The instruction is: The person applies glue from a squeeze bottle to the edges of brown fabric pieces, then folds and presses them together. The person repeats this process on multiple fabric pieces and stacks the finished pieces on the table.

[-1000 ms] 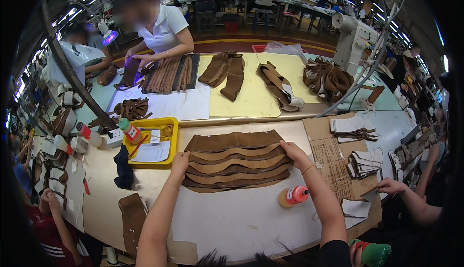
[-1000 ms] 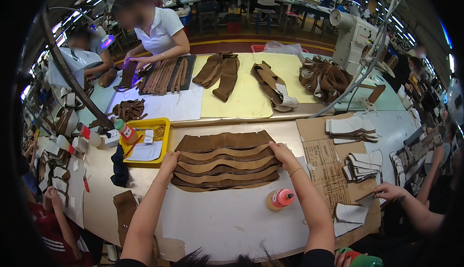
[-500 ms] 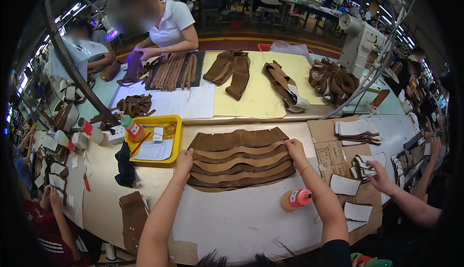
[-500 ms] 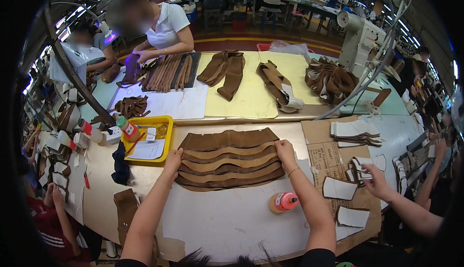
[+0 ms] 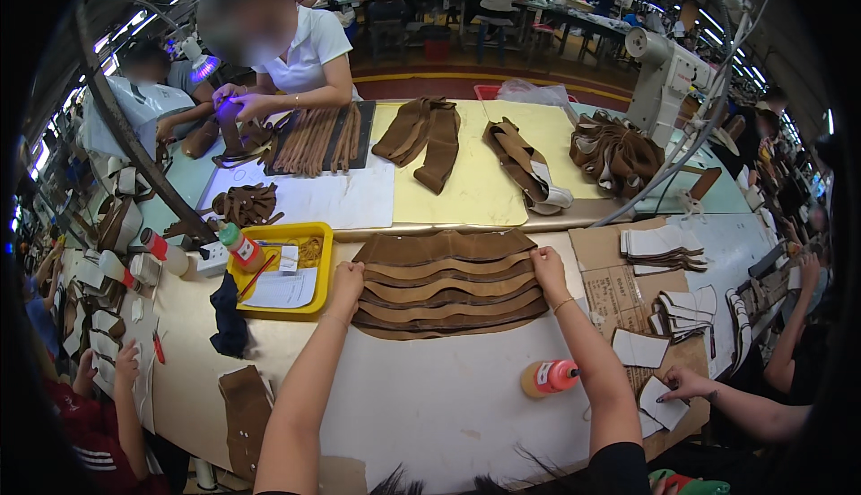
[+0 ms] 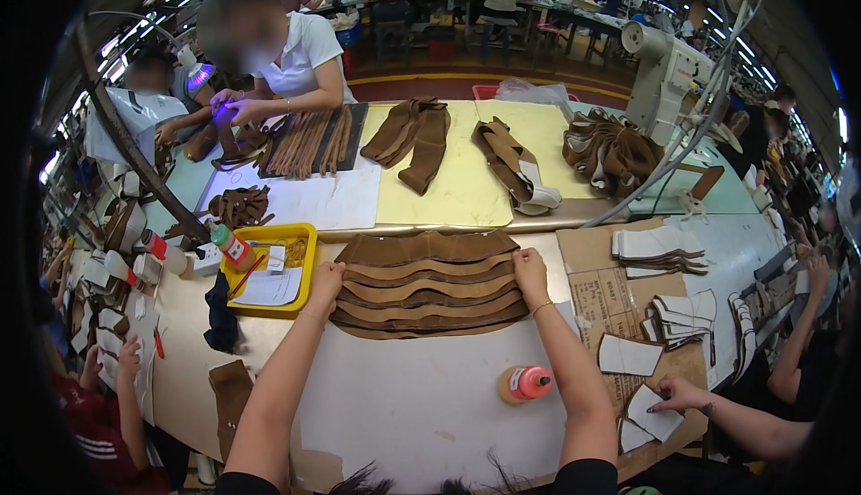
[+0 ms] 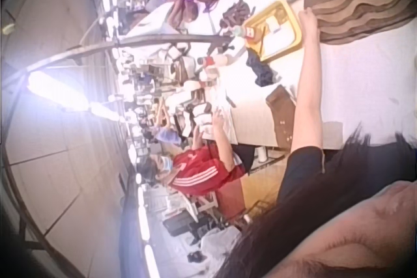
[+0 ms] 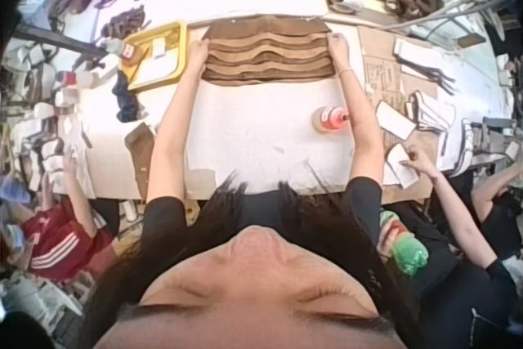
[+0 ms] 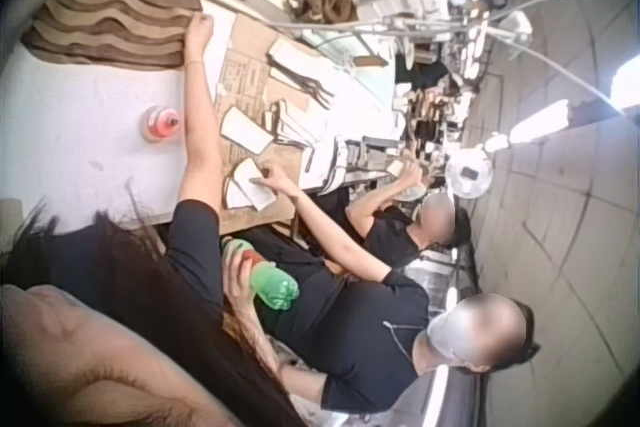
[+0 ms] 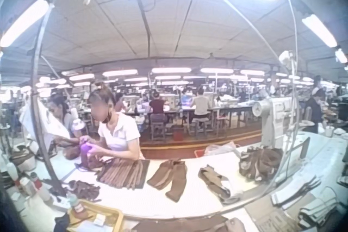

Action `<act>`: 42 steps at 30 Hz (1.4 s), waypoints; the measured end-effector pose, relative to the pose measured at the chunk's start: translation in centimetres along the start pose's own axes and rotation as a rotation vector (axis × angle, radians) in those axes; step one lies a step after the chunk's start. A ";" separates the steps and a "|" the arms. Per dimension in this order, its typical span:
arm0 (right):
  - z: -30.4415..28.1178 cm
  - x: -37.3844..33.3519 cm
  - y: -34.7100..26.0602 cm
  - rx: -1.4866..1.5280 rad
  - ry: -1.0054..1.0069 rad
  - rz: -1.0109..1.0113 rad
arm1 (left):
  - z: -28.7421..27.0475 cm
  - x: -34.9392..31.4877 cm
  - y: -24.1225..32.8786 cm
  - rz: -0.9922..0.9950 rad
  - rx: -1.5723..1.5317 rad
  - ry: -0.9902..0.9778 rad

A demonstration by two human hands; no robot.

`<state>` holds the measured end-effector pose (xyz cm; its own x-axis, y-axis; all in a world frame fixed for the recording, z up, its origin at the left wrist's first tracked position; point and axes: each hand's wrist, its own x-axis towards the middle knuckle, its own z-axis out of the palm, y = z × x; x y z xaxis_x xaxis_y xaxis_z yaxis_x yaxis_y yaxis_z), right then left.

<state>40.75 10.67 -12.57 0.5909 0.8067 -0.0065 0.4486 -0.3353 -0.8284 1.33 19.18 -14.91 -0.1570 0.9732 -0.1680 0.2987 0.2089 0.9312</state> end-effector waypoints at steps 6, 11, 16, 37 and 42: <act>-0.7 -0.2 -0.6 -0.014 -0.024 0.012 | 0.0 -0.2 2.0 -0.036 0.020 -0.016; -3.7 -0.9 -1.7 0.220 -0.139 0.227 | -2.2 -3.4 4.6 0.007 0.127 -0.059; -10.7 -4.0 -3.6 0.467 -0.089 0.122 | -6.9 -9.4 7.9 0.235 0.163 -0.225; -8.4 -27.2 -17.1 0.568 -0.497 -0.335 | -30.6 -22.2 -5.3 0.047 0.363 0.433; -6.1 -29.8 -17.0 0.513 -0.701 -0.222 | -29.4 -23.1 -6.3 -0.062 0.300 0.482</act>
<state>19.58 -10.68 5.10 -0.0939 0.9954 -0.0180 0.0500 -0.0133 -0.9987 -24.62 -7.39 -7.36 -0.5733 0.8193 0.0131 0.5188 0.3505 0.7797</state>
